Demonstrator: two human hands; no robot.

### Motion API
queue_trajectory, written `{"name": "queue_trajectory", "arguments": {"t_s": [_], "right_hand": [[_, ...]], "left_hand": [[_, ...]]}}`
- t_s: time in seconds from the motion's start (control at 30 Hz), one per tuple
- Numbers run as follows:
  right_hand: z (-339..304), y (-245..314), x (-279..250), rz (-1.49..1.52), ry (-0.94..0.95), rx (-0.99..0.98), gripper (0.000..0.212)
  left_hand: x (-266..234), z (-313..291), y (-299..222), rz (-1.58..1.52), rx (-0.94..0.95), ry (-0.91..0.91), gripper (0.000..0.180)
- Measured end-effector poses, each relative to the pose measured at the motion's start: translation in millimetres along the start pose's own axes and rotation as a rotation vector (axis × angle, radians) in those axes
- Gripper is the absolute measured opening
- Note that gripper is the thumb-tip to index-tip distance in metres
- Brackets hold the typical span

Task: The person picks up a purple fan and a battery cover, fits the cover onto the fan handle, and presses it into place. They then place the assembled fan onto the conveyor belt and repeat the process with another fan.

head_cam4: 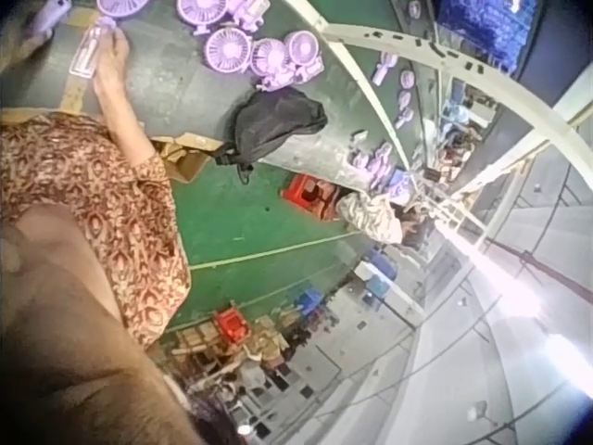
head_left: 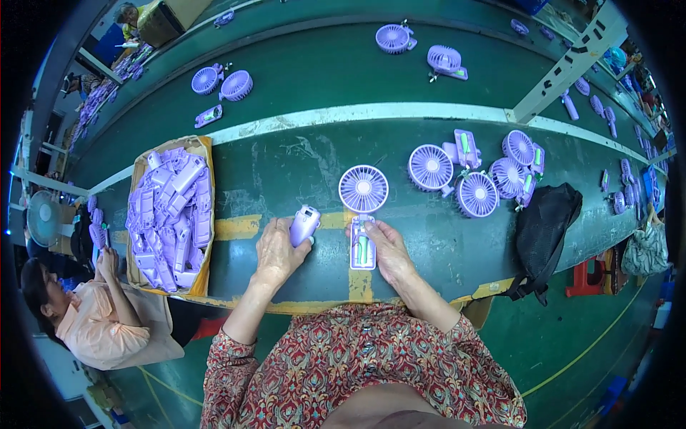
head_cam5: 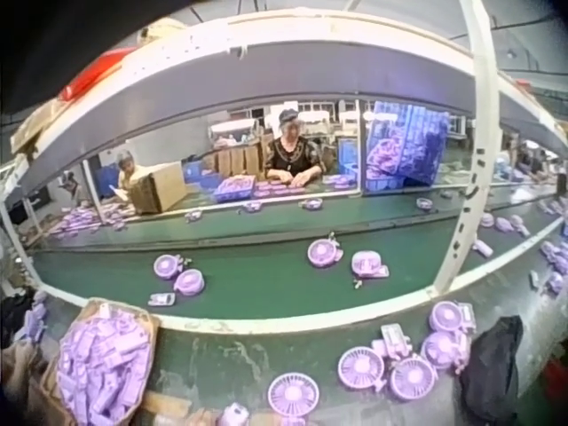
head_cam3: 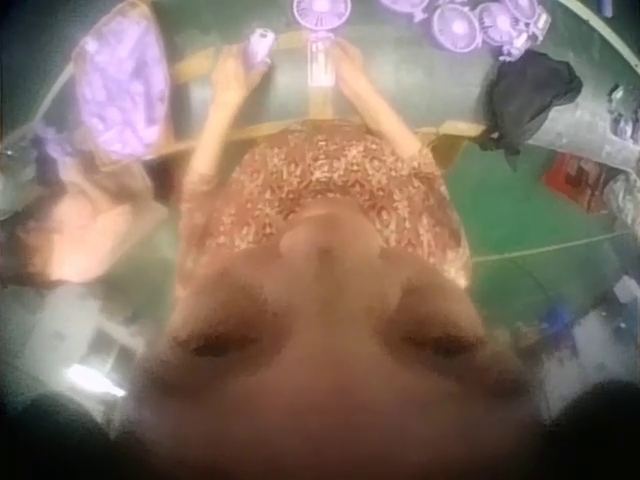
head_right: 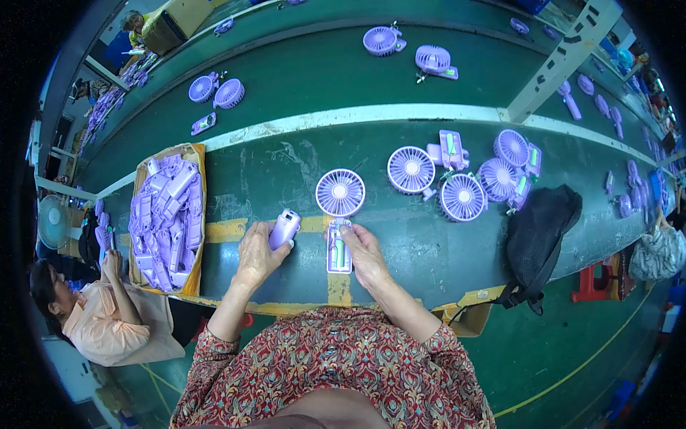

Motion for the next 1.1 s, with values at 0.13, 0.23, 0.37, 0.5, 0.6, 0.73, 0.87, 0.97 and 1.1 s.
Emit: {"name": "queue_trajectory", "arguments": {"t_s": [0.13, 0.23, 0.37, 0.5, 0.6, 0.73, 0.87, 0.97, 1.1], "right_hand": [[2.2, 0.8, -1.3, -0.021, -0.003, -0.014, 0.029], [1.3, 1.8, -2.3, -0.03, 0.012, 0.002, 0.031], [-3.2, 5.7, -4.3, 0.034, -0.003, 0.024, 0.036], [-5.1, 9.9, -3.5, 0.129, 0.028, 0.092, 0.038], [-6.6, 13.2, -3.5, 0.136, 0.104, 0.099, 0.043], [-8.6, 17.2, -1.5, 0.099, 0.197, 0.097, 0.052], [-9.3, 19.0, 0.3, 0.06, 0.214, 0.095, 0.057], [-9.3, 20.8, 2.5, 0.028, 0.246, 0.09, 0.06], [-8.9, 20.5, 3.4, -0.027, 0.257, 0.086, 0.062]], "left_hand": [[-8.6, -13.9, -23.4, -0.29, -0.096, 0.243, 0.048], [-2.4, -27.2, -41.4, -0.438, -0.049, 0.282, 0.054], [6.9, -33.2, -55.8, -0.425, 0.078, 0.249, 0.059], [10.9, -35.7, -62.4, -0.357, 0.111, 0.225, 0.058], [14.5, -36.8, -65.4, -0.31, 0.134, 0.192, 0.057], [13.1, -38.8, -69.9, -0.248, 0.14, 0.163, 0.056], [13.8, -38.7, -70.2, -0.235, 0.136, 0.172, 0.056], [17.9, -38.1, -65.3, -0.249, 0.203, 0.136, 0.059], [13.6, -38.2, -68.0, -0.237, 0.191, 0.145, 0.057]]}}
Point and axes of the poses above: each hand's wrist, its own z-axis towards the middle knuckle, its own x-axis out of the palm, y = z × x, the point moved 1 cm from there along z, towards the middle knuckle, and after that the axes turned 14 degrees about -x, right-handed, at the moved point
